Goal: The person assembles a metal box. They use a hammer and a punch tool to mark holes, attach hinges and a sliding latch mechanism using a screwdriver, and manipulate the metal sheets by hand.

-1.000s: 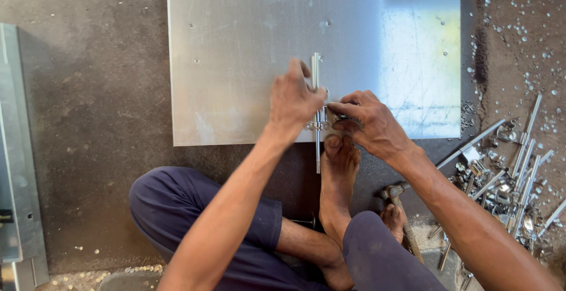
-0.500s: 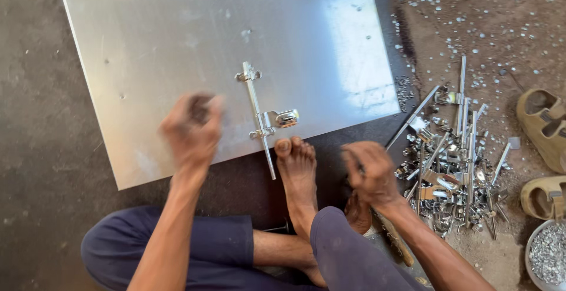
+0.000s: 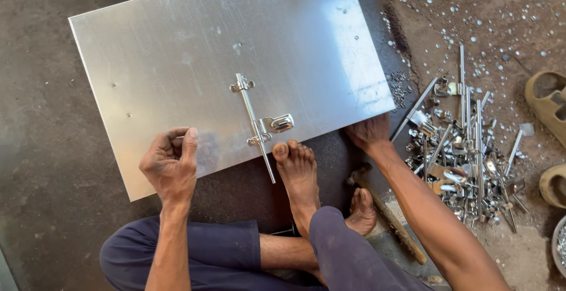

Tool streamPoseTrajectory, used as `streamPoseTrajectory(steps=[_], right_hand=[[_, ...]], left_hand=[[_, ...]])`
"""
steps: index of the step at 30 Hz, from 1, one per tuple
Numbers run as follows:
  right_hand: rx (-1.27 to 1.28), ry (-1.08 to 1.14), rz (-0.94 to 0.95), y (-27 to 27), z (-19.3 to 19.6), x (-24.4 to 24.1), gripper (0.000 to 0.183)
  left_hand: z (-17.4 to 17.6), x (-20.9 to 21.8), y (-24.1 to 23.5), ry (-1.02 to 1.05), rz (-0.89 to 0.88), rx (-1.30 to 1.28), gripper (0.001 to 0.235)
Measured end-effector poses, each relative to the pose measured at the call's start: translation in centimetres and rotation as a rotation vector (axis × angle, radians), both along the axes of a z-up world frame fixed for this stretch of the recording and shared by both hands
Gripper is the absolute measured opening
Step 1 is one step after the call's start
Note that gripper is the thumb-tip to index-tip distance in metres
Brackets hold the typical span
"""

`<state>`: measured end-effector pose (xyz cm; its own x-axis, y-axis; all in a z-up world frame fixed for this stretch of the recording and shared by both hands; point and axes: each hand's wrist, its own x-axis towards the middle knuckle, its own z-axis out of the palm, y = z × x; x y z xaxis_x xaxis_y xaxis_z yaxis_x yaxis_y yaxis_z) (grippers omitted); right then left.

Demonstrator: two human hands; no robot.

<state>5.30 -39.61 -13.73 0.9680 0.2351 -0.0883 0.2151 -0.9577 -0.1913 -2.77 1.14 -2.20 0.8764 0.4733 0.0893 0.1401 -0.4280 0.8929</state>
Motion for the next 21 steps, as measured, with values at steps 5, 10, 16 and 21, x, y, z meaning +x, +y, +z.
streamPoseTrajectory(steps=[5,10,16,21], right_hand=[[0.038,-0.202,0.204,-0.6,-1.3,-0.2,0.056],[-0.096,0.034,0.104,-0.1,-1.1,-1.6,0.044],[0.173,-0.215,0.249,-0.6,1.6,-5.9,0.044],[0.193,0.027,0.196,-1.4,4.0,-7.1,0.05]], left_hand=[[0.1,0.0,0.3,0.034,0.018,-0.014,0.015],[0.9,-0.5,-0.1,0.062,-0.014,0.0,0.014],[1.2,0.4,0.9,0.071,-0.104,0.126,0.02],[-0.9,5.6,-0.6,0.05,-0.457,0.361,0.089]])
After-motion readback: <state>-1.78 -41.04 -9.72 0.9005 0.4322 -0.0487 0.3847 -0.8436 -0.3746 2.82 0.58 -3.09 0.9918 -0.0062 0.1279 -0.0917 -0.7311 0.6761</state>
